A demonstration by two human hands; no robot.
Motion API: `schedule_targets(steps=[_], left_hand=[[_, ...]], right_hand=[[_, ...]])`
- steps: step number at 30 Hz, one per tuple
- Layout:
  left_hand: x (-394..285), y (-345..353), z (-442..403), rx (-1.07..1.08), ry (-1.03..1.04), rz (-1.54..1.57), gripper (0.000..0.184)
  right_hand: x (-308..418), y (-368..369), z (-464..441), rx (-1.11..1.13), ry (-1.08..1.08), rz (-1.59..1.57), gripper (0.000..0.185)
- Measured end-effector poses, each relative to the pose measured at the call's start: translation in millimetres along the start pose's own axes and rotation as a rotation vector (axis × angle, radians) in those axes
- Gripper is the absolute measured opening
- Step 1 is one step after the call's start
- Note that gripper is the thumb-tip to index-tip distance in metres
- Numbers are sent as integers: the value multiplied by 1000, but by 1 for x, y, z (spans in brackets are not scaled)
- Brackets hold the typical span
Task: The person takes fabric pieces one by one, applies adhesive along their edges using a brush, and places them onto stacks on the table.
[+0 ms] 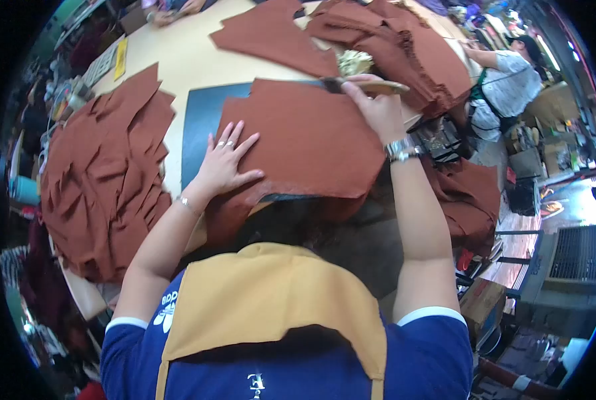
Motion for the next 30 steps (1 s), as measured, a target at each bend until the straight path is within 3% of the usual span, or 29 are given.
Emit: schedule_targets(steps=[3, 5, 8, 12, 16, 19, 24, 27, 28, 30], left_hand=[[-20, 11, -21, -153, 52, 87, 76], [-2, 14, -11, -168, 51, 50, 70], [2, 12, 1, -135, 40, 45, 65], [2, 11, 0, -123, 33, 28, 66], [3, 12, -3, -139, 31, 14, 66], [4, 12, -2, -127, 29, 8, 67], [3, 10, -3, -83, 25, 16, 73], [16, 10, -3, -197, -110, 87, 87], [25, 9, -5, -190, -225, 121, 103], [30, 6, -5, -174, -305, 105, 108]], right_hand=[[77, 65, 64, 214, -434, 153, 19], [108, 128, 111, 401, -554, 104, 19], [99, 168, 150, 555, -507, 128, 20], [102, 148, 172, 765, -385, 194, 19], [113, 132, 144, 484, -406, 154, 17], [97, 155, 140, 582, -415, 156, 17], [107, 128, 159, 773, -257, 170, 19], [112, 115, 152, 588, -265, 36, 19], [115, 118, 148, 556, -290, 35, 18], [111, 140, 141, 525, -338, -30, 18]])
Point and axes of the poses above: each hand's wrist, its own z-axis away from the middle knuckle, its own y-axis out of the palm, x = y × z, the point moved 8 cm from there along -z, towards the middle knuckle, and after that the axes turned 12 degrees about x, right-handed, at the moved point
